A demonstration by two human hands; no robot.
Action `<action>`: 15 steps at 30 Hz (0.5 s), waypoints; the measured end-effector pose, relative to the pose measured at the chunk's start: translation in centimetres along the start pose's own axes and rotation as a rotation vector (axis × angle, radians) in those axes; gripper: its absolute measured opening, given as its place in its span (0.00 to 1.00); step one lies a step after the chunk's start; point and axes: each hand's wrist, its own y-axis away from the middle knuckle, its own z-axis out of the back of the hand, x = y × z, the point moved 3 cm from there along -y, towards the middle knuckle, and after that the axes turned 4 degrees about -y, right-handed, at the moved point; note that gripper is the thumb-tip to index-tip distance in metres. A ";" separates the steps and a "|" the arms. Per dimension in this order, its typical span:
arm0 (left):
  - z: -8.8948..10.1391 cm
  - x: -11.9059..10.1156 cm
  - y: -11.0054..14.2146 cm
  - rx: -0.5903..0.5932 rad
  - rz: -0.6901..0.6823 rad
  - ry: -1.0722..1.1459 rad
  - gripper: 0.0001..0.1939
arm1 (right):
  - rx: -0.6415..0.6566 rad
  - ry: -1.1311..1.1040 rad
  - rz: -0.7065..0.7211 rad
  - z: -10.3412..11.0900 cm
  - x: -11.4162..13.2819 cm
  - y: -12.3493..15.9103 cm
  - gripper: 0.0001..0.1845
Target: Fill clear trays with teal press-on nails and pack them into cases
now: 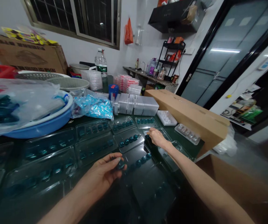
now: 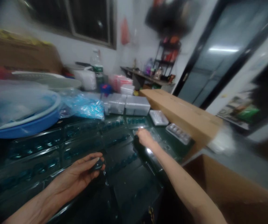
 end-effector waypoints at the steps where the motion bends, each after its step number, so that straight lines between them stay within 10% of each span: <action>1: 0.1 0.1 -0.1 0.002 -0.011 0.013 0.09 | -0.004 0.004 -0.006 0.3 0.3 0.1 0.13; 9: 0.3 0.3 -0.1 -0.088 -0.087 0.021 0.07 | -0.196 -0.068 0.009 4.6 7.7 4.6 0.24; 15: -0.2 0.3 1.2 -0.076 -0.216 -0.116 0.09 | -0.176 -0.747 0.189 5.1 16.1 9.7 0.11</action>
